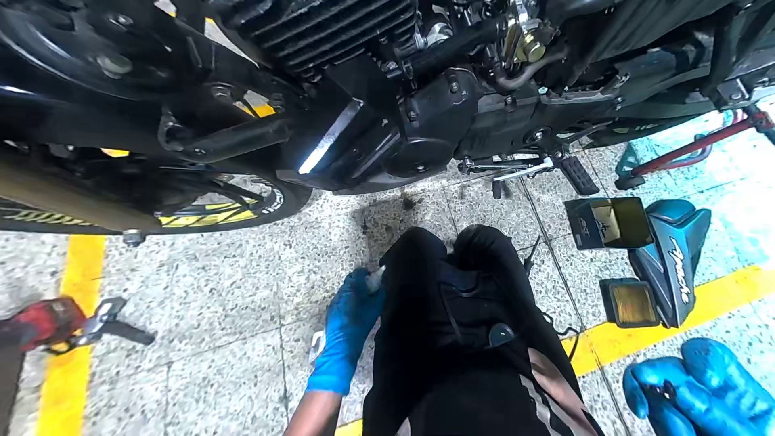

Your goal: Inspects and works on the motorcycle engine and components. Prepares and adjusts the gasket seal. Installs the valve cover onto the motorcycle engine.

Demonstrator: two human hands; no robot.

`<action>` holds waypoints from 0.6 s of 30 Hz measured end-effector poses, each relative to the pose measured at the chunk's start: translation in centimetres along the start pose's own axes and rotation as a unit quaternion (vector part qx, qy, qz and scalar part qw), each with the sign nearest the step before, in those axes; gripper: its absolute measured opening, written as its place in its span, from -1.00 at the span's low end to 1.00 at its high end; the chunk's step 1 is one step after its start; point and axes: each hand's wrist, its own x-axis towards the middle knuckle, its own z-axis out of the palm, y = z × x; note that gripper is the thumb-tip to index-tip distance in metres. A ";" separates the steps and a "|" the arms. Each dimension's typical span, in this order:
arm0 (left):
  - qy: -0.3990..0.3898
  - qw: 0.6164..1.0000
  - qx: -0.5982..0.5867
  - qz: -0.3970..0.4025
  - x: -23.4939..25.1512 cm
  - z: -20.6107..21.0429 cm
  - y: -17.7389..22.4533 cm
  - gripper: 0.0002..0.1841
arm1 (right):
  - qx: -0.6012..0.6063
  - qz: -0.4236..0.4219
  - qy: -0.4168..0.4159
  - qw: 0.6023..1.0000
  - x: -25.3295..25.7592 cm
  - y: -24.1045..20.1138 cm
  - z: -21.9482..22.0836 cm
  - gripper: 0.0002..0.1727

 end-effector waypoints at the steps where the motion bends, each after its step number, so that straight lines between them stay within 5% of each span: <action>1: -0.027 0.999 0.007 -0.022 0.9 2.0 -2.5 -0.49 | 0.017 0.036 -0.002 0.999 -0.4 -0.3 -0.5 -0.78; 5: -0.089 0.993 -0.008 -0.079 1.2 5.9 -5.8 -0.48 | -0.001 0.073 0.053 0.996 -1.2 0.9 -1.0 -0.75; 8: -0.086 0.992 -0.024 -0.084 1.2 5.8 -5.8 -0.49 | -0.177 -0.007 -0.014 0.984 -0.7 5.4 -2.4 -0.80; 10: -0.085 0.990 -0.047 -0.098 1.5 5.8 -6.2 -0.48 | -0.376 -0.061 -0.099 0.919 0.3 10.2 -4.7 -0.63; 13: -0.073 0.988 -0.046 -0.127 2.1 6.4 -7.7 -0.45 | -0.521 -0.055 -0.197 0.828 1.4 15.2 -6.3 -0.24; 18: -0.011 0.991 -0.093 -0.100 0.9 5.9 -8.1 -0.47 | -0.566 -0.021 -0.261 0.782 2.0 17.2 -6.3 0.05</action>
